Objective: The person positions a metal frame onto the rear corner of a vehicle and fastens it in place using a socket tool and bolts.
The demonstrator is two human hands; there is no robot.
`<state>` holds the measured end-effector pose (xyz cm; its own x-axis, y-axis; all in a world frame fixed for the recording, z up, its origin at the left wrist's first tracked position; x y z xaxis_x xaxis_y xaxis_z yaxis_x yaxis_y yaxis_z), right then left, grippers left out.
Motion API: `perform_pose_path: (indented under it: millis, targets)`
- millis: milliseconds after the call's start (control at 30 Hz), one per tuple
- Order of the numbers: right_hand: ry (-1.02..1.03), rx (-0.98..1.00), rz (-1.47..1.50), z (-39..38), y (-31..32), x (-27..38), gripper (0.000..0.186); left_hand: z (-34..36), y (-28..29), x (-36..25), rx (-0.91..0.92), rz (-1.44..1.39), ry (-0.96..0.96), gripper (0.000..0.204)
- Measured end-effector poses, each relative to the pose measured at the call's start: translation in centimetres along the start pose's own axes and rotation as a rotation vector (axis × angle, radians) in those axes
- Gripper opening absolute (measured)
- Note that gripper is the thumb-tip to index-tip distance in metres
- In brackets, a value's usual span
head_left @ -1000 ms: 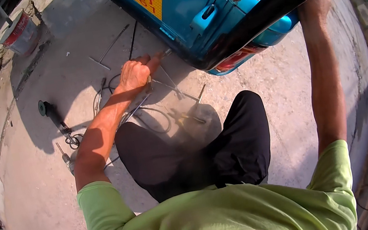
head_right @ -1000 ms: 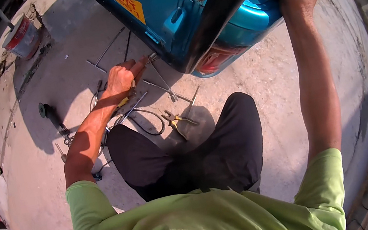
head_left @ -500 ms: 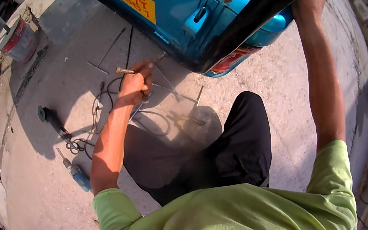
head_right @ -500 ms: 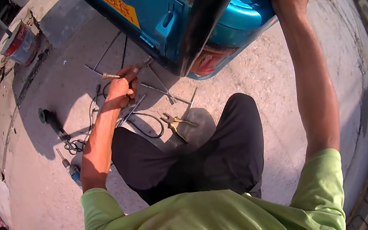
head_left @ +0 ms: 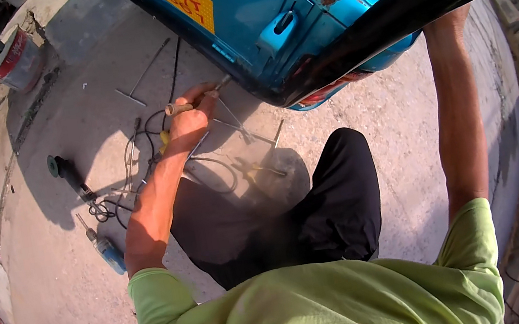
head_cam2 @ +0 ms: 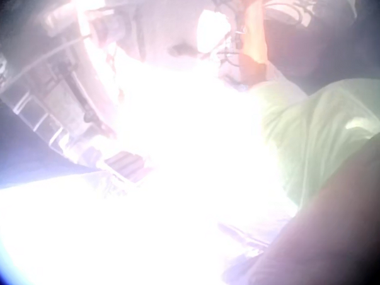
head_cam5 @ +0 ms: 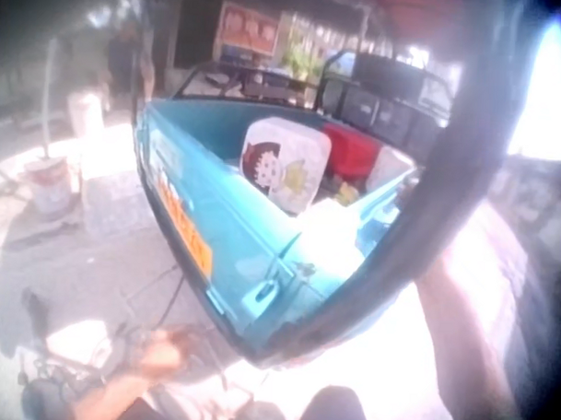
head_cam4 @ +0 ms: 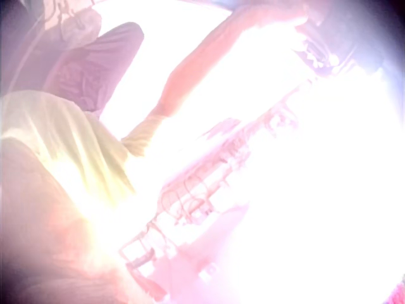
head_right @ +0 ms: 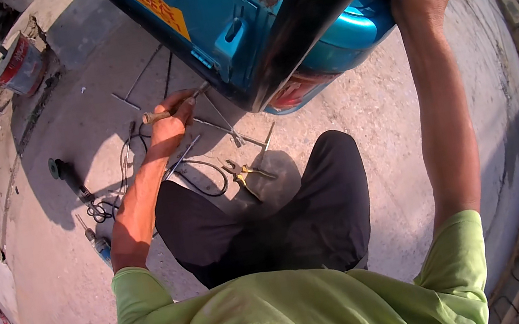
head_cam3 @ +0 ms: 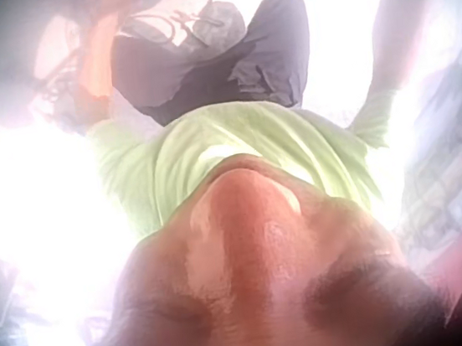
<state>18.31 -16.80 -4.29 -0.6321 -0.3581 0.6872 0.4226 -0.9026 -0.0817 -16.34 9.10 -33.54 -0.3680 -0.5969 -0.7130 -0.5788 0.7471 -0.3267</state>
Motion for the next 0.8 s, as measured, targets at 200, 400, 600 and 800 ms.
perform_pose_path:
  millis: [200, 400, 600, 800]
  targets:
    - [-0.019, 0.121, 0.108, -3.0, -3.0, 4.7, 0.035, -2.4, 0.1, -4.0, -0.158, 1.468, -1.164, 0.040]
    - [-0.033, -0.073, -0.105, -0.6, -0.4, -0.4, 0.022, -3.2, -0.5, -3.1, -0.470, 1.470, -1.164, 0.034]
    - [-0.070, 0.144, 0.183, -2.4, -2.4, 4.1, 0.024, -5.1, -1.3, -4.6, -0.788, 1.769, -0.693, 0.032]
    - [-0.032, -0.144, -0.041, -0.5, -1.0, -0.3, 0.034, -5.5, -1.2, -4.6, -0.699, 1.507, -0.306, 0.046]
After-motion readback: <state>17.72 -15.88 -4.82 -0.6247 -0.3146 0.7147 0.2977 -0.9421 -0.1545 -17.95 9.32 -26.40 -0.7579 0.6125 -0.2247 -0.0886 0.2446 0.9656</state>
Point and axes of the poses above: each hand's wrist, its own z-axis towards the middle knuckle, its own y-axis out of the back of the hand, x = y × z, the point moved 2 cm from there along z, towards the middle knuckle, and after that the axes turned 9 degrees about y, right-handed, at the moved point
